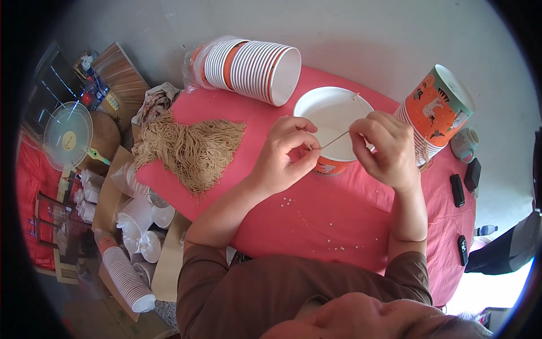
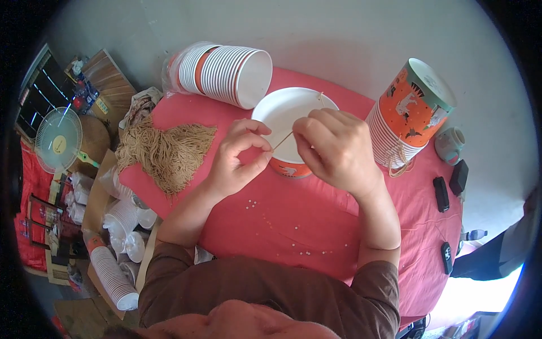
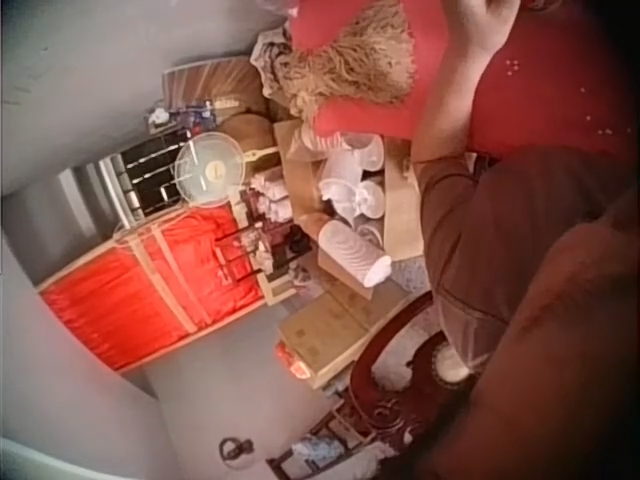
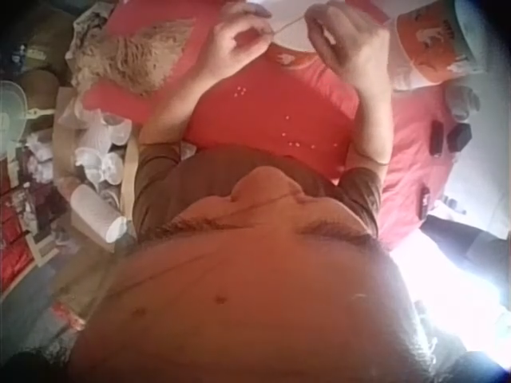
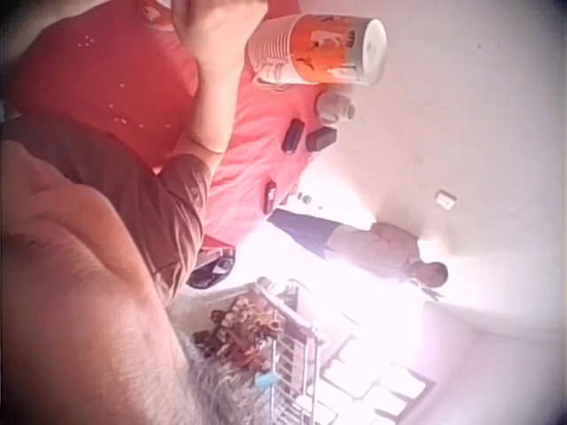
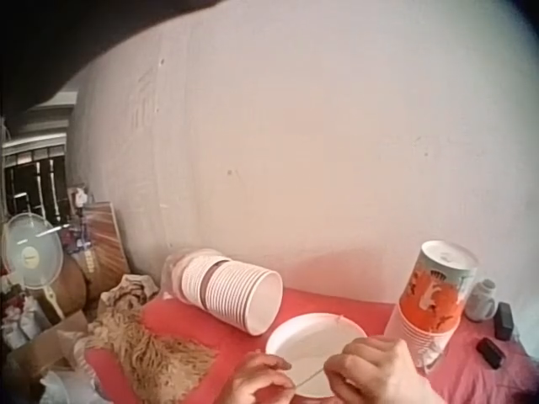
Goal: Attaching decorative string handles to paper buckets in a workshop environment.
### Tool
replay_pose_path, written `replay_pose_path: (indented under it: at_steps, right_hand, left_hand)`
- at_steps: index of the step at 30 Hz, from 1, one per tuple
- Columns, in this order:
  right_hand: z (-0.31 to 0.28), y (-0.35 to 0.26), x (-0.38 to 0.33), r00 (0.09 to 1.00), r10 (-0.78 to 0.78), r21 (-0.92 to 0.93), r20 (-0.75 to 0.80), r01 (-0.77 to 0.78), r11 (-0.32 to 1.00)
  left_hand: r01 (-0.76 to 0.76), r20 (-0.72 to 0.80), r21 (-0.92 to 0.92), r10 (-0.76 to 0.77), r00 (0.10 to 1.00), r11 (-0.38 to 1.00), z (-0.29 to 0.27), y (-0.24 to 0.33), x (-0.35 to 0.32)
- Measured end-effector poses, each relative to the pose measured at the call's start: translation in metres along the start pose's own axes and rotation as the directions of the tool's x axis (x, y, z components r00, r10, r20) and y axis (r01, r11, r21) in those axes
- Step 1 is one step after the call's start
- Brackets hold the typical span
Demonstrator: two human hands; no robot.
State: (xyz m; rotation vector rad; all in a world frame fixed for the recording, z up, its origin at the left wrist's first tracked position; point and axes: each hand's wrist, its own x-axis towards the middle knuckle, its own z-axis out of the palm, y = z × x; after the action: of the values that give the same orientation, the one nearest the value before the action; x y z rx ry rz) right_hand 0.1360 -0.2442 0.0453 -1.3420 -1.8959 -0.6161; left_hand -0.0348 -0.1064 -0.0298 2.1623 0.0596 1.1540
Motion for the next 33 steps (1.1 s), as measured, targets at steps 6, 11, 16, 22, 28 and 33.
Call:
replay_pose_path:
  at_steps: [6, 11, 16, 22, 28, 33]
  right_hand:
    - [-0.012, 0.014, -0.002, 0.992, 0.068, -0.073, -0.104, -0.076, 0.994]
    - [-0.014, 0.023, -0.003, 0.977, 0.126, -0.089, -0.174, -0.142, 0.986]
    - [-0.014, 0.021, -0.004, 0.975, 0.158, -0.069, -0.158, -0.171, 0.983]
    - [-0.011, 0.021, -0.004, 0.973, 0.164, -0.036, -0.160, -0.172, 0.984]
    - [-0.010, 0.021, -0.004, 0.976, 0.176, -0.038, -0.132, -0.183, 0.982]
    - [-0.011, 0.018, -0.003, 0.971, 0.198, 0.000, -0.131, -0.199, 0.980]
  left_hand:
    - [-0.109, -0.007, 0.142, 0.111, 0.994, 0.984, 0.001, -0.002, 0.002]
    - [-0.177, 0.005, 0.222, 0.180, 0.984, 0.959, 0.000, -0.002, 0.003]
    - [-0.192, 0.048, 0.222, 0.186, 0.981, 0.956, 0.000, -0.004, 0.003]
    - [-0.172, 0.079, 0.201, 0.159, 0.984, 0.964, -0.012, -0.010, 0.006]
    - [-0.097, 0.138, 0.237, 0.066, 0.988, 0.967, -0.032, -0.016, 0.012]
    - [-0.018, 0.237, 0.157, -0.020, 0.971, 0.987, -0.030, -0.022, 0.008]
